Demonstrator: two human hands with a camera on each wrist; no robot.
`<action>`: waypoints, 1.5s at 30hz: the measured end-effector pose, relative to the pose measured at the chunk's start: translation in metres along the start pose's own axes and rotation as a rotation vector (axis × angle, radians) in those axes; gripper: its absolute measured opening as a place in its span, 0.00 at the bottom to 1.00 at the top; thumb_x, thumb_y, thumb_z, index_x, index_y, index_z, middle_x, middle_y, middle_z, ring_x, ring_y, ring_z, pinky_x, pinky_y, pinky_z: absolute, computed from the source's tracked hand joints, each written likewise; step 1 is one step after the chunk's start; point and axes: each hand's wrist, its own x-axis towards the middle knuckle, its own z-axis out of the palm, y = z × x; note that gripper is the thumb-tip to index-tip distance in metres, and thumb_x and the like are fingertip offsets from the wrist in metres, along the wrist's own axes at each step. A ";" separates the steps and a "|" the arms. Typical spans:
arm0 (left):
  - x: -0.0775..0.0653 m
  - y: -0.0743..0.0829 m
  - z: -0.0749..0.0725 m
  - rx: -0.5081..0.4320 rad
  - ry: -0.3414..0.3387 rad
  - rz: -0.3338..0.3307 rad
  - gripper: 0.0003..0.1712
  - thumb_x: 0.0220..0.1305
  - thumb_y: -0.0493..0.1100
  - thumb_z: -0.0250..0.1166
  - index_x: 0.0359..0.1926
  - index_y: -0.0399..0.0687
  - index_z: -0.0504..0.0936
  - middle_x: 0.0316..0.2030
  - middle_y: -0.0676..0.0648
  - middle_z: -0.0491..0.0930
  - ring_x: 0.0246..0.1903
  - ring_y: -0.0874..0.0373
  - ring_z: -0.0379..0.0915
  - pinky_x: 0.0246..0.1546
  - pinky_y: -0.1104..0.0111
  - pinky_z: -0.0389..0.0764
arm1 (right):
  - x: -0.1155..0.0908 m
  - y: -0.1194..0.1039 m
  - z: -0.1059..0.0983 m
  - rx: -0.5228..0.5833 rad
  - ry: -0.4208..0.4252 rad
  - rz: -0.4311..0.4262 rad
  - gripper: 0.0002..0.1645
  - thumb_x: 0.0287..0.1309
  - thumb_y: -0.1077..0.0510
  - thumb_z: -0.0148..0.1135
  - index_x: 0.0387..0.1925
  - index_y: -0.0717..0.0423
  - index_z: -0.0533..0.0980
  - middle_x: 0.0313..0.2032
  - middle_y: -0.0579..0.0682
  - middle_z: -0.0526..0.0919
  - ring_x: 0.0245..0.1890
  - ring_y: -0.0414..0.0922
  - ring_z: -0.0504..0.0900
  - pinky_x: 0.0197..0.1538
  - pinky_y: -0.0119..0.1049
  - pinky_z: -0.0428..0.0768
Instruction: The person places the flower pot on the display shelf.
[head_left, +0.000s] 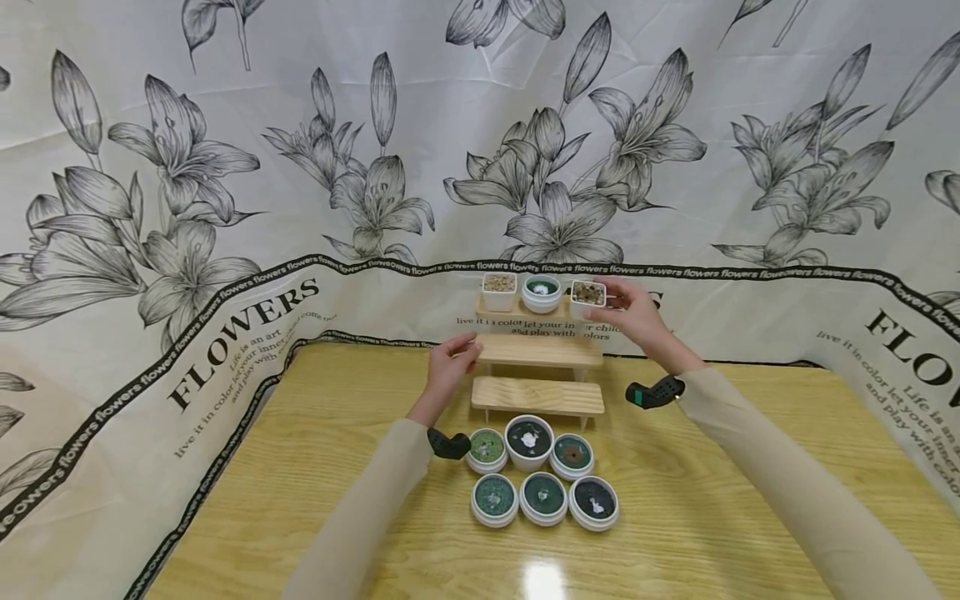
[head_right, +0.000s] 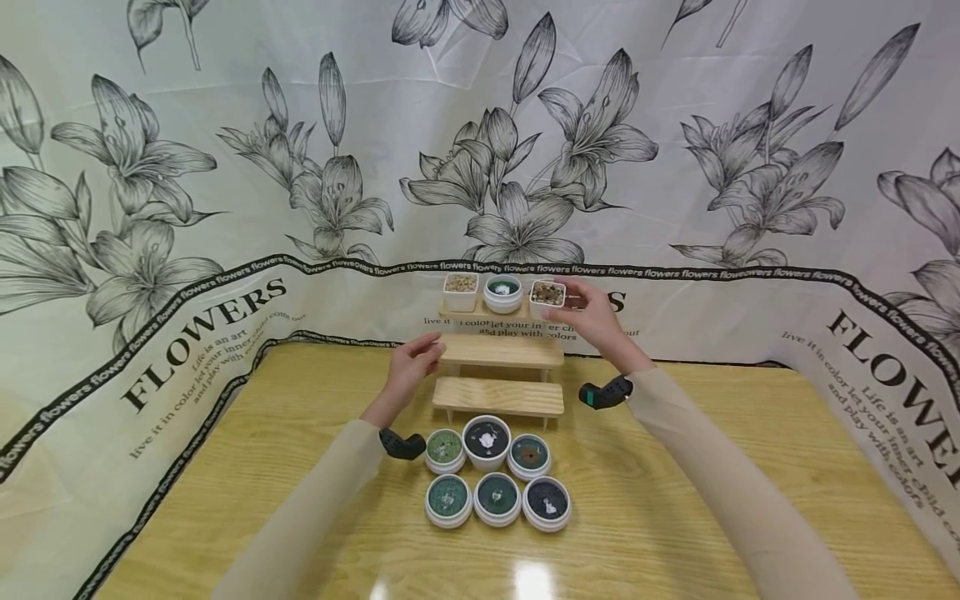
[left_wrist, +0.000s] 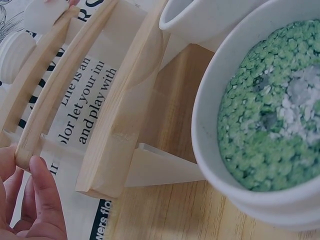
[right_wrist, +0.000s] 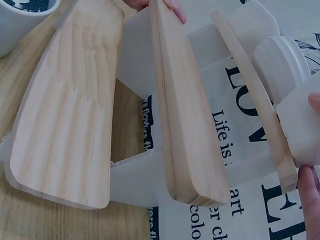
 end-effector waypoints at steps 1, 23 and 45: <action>0.000 0.000 0.000 0.005 0.001 -0.001 0.19 0.62 0.37 0.65 0.54 0.38 0.81 0.43 0.39 0.82 0.25 0.66 0.77 0.39 0.63 0.87 | 0.001 0.000 0.000 0.000 -0.002 0.000 0.42 0.59 0.54 0.66 0.71 0.53 0.59 0.62 0.59 0.69 0.51 0.43 0.73 0.43 0.24 0.77; -0.001 0.002 0.001 -0.011 0.011 -0.001 0.18 0.62 0.35 0.65 0.53 0.36 0.81 0.42 0.39 0.82 0.23 0.69 0.76 0.40 0.60 0.86 | 0.007 -0.004 -0.002 -0.038 -0.026 0.006 0.43 0.61 0.52 0.63 0.73 0.55 0.55 0.67 0.62 0.63 0.62 0.57 0.67 0.56 0.41 0.75; -0.003 0.003 0.002 -0.016 0.007 0.010 0.19 0.62 0.35 0.65 0.53 0.35 0.80 0.42 0.38 0.82 0.22 0.68 0.75 0.32 0.72 0.85 | -0.002 0.016 0.007 0.108 0.124 -0.030 0.47 0.61 0.57 0.64 0.73 0.55 0.49 0.65 0.61 0.61 0.58 0.51 0.69 0.46 0.18 0.74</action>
